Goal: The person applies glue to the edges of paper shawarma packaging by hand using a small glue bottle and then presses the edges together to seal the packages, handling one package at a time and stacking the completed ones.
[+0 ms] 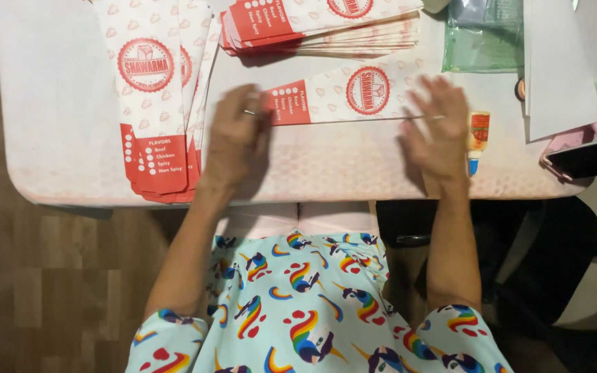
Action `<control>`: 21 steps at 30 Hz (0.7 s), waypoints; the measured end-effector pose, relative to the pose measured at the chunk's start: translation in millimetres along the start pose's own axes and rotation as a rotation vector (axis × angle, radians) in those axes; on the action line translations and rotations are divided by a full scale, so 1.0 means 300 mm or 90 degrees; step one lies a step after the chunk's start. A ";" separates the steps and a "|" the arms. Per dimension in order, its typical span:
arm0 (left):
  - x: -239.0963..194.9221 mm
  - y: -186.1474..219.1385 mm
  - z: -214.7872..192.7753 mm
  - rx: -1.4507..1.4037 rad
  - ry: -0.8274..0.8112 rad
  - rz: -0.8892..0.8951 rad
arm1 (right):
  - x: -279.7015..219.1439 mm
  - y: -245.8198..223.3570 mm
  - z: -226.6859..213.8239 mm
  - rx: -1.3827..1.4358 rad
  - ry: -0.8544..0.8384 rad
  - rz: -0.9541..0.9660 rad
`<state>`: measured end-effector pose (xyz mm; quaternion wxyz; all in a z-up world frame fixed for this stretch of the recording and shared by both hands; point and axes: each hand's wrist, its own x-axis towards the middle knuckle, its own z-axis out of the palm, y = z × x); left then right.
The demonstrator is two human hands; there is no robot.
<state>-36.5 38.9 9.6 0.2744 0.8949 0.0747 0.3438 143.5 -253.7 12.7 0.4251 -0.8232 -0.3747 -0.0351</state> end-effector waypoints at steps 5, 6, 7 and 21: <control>0.061 0.038 0.102 -0.040 -0.211 0.162 | -0.058 0.211 -0.215 -0.436 0.064 0.087; 0.067 0.031 0.118 -0.026 -0.234 0.152 | -0.059 0.211 -0.229 -0.418 0.007 0.259; 0.074 0.023 0.134 -0.011 -0.256 0.142 | -0.059 0.211 -0.242 -0.391 -0.055 0.429; 0.184 -0.068 0.175 0.066 -0.328 -0.015 | -0.036 0.051 0.034 0.357 0.207 0.141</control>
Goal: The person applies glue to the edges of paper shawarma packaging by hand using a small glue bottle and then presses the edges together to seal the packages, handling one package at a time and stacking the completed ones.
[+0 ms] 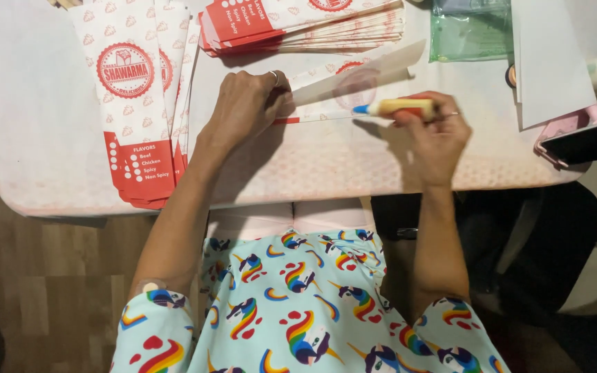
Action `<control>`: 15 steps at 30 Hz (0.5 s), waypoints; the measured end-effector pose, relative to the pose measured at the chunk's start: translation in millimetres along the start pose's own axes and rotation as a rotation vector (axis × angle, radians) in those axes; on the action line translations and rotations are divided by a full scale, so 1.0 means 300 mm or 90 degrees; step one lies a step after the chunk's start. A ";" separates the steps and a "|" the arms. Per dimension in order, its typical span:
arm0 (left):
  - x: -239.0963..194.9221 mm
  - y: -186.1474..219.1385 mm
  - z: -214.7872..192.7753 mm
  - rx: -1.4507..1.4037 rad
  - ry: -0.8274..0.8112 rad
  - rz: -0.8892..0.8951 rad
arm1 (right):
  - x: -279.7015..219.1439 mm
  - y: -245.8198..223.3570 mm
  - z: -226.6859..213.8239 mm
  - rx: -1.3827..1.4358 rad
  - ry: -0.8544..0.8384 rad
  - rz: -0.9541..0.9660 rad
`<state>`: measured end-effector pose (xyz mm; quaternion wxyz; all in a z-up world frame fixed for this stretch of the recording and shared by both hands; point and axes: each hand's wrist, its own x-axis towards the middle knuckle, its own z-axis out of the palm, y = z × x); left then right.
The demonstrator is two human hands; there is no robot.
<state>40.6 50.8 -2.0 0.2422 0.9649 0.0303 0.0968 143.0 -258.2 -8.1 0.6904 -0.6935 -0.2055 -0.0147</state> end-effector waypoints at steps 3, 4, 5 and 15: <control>0.008 0.016 -0.022 -0.024 -0.021 -0.019 | -0.015 -0.016 0.073 -0.146 -0.042 -0.076; 0.011 0.025 -0.035 -0.038 -0.026 -0.017 | -0.016 -0.030 0.091 -0.222 -0.065 -0.109; 0.011 0.000 -0.009 -0.039 -0.027 -0.018 | -0.021 -0.056 0.105 -0.223 -0.065 -0.108; 0.020 -0.053 0.043 -0.035 -0.026 0.022 | 0.029 -0.180 -0.022 -0.237 0.134 0.090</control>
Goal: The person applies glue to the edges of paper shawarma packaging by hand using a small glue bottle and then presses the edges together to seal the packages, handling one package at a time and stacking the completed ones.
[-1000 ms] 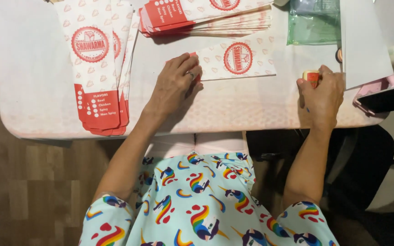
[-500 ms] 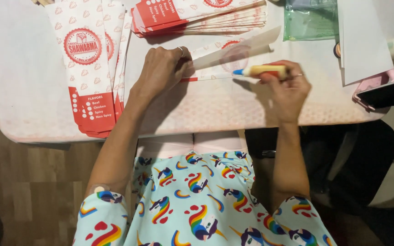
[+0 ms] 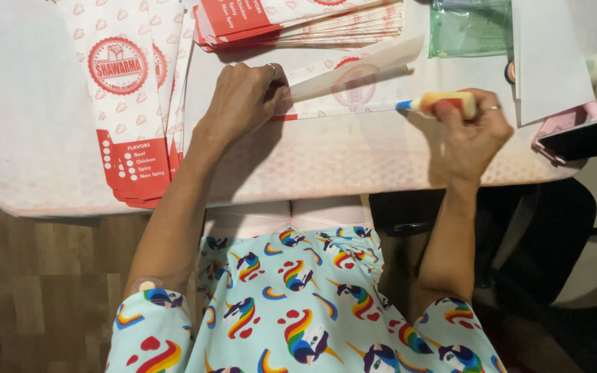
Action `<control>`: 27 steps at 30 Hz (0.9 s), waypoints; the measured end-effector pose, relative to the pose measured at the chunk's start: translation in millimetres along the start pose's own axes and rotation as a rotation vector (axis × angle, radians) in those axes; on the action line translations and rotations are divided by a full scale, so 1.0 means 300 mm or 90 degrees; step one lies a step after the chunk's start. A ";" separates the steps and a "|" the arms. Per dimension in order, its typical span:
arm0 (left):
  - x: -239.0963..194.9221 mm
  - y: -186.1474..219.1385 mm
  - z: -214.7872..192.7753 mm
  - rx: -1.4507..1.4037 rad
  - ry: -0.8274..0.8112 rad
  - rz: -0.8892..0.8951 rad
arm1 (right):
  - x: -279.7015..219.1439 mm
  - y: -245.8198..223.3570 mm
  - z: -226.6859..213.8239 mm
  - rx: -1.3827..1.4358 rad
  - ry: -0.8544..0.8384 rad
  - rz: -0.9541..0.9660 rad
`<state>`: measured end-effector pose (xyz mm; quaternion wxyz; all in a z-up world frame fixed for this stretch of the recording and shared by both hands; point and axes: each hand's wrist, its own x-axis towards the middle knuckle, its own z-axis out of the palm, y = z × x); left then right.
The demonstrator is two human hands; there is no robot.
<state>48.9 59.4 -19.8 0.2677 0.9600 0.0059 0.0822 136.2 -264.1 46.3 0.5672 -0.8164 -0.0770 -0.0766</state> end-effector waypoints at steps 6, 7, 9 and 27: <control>0.014 0.007 -0.025 -0.018 -0.022 -0.004 | 0.057 0.133 -0.114 0.028 -0.032 -0.109; 0.015 0.010 -0.031 -0.027 -0.032 -0.011 | 0.058 0.143 -0.113 0.038 -0.036 -0.095; 0.020 0.008 -0.035 -0.033 -0.038 -0.014 | 0.049 0.121 -0.091 0.025 -0.019 -0.071; 0.111 -0.088 -0.030 -0.131 -0.103 -0.055 | -0.136 0.039 0.333 0.119 -0.194 -0.097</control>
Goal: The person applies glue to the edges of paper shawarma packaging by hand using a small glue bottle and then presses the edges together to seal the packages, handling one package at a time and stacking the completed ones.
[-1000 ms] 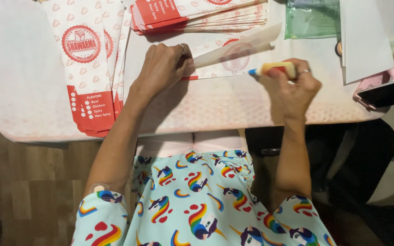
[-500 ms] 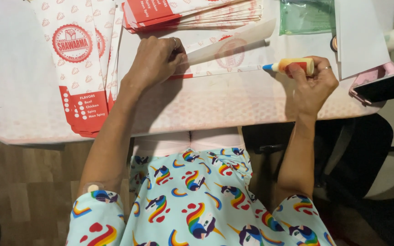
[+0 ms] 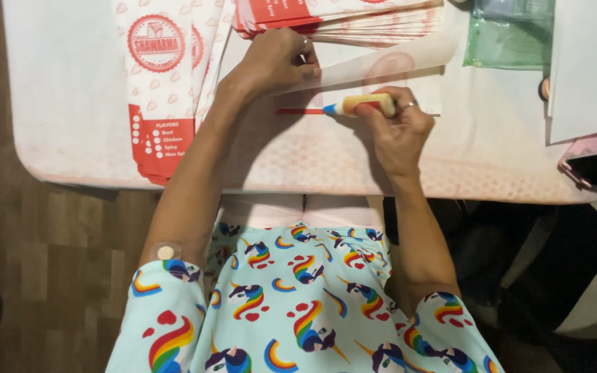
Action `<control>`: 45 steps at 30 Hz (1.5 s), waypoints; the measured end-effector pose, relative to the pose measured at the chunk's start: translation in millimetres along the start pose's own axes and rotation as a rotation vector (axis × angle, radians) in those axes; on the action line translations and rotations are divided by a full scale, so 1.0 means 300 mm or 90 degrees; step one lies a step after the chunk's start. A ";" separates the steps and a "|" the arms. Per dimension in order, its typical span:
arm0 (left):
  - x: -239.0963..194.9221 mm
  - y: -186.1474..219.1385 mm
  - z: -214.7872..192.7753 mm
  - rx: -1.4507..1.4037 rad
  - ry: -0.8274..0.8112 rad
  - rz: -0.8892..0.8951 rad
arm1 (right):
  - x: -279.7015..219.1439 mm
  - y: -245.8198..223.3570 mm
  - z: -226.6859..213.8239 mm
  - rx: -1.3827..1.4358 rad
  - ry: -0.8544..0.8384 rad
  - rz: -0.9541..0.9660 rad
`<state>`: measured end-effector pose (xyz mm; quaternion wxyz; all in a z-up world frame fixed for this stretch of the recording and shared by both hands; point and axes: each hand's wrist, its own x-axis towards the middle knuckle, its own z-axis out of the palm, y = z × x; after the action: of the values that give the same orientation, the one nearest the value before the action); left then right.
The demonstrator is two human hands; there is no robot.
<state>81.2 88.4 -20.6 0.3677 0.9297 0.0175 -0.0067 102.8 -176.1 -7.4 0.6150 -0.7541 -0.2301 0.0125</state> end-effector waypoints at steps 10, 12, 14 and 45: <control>-0.011 -0.007 0.023 0.017 -0.005 0.029 | -0.012 -0.142 0.173 0.259 0.032 0.182; -0.083 0.043 0.021 -0.010 -0.008 0.034 | 0.021 -0.150 0.038 0.314 0.086 0.155; -0.133 0.084 0.038 -0.036 -0.012 0.050 | 0.057 -0.097 -0.122 0.365 0.149 0.120; -0.296 0.161 0.098 0.211 0.098 0.288 | 0.197 0.036 -0.200 -0.339 -0.286 -0.502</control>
<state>-5.9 30.6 -6.6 0.2003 0.9553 -0.1640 0.1430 177.4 -211.4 12.6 0.2953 -0.7194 -0.6176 -0.1176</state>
